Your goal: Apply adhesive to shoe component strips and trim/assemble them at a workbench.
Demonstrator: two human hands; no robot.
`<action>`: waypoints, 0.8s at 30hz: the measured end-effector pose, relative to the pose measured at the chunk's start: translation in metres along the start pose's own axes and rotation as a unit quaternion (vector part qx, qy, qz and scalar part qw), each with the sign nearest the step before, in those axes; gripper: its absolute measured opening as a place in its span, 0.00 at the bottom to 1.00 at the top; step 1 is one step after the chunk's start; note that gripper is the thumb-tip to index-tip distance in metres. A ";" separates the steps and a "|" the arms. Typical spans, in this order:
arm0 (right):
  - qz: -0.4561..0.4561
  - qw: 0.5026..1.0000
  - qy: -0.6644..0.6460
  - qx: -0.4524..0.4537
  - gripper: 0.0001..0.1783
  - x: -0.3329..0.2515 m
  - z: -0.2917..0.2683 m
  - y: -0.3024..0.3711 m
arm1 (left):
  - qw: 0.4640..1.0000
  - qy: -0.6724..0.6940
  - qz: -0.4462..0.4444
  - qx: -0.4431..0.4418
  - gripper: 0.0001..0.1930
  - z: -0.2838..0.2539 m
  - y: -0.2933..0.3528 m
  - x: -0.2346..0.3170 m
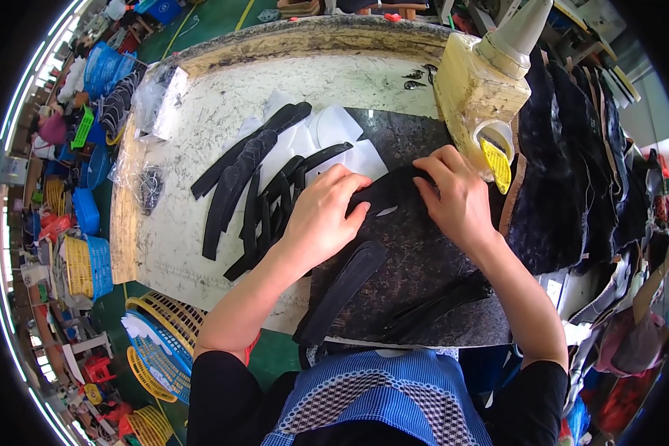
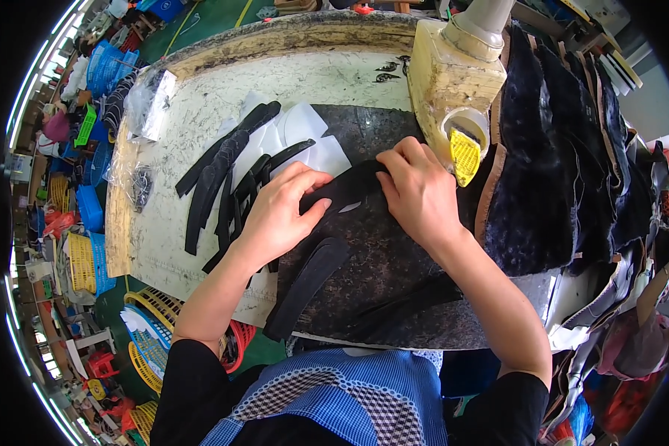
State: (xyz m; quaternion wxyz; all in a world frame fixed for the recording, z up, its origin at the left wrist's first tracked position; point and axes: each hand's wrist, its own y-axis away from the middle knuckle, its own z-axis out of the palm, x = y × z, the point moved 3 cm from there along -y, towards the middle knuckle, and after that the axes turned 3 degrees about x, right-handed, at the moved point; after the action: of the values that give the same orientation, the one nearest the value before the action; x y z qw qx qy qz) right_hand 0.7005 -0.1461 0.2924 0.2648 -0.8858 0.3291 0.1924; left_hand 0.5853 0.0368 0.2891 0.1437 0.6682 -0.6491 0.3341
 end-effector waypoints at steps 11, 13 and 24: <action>0.159 0.978 -0.103 -0.087 0.08 -0.001 -0.007 -0.011 | 1.000 -0.014 -0.001 -0.014 0.16 -0.003 0.001 0.004; 0.153 0.981 -0.080 -0.091 0.09 -0.001 -0.006 -0.012 | 1.000 -0.016 0.002 -0.012 0.16 -0.005 0.002 0.006; 0.032 0.994 0.093 -0.039 0.11 -0.012 0.000 -0.006 | 0.997 -0.068 0.049 -0.005 0.11 -0.011 0.007 0.011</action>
State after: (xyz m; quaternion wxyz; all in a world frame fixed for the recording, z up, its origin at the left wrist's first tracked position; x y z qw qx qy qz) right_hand 0.6957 -0.1365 0.3006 0.1916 -0.8984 0.3731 0.1301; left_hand 0.5747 0.0341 0.3028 0.0867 0.6561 -0.6908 0.2911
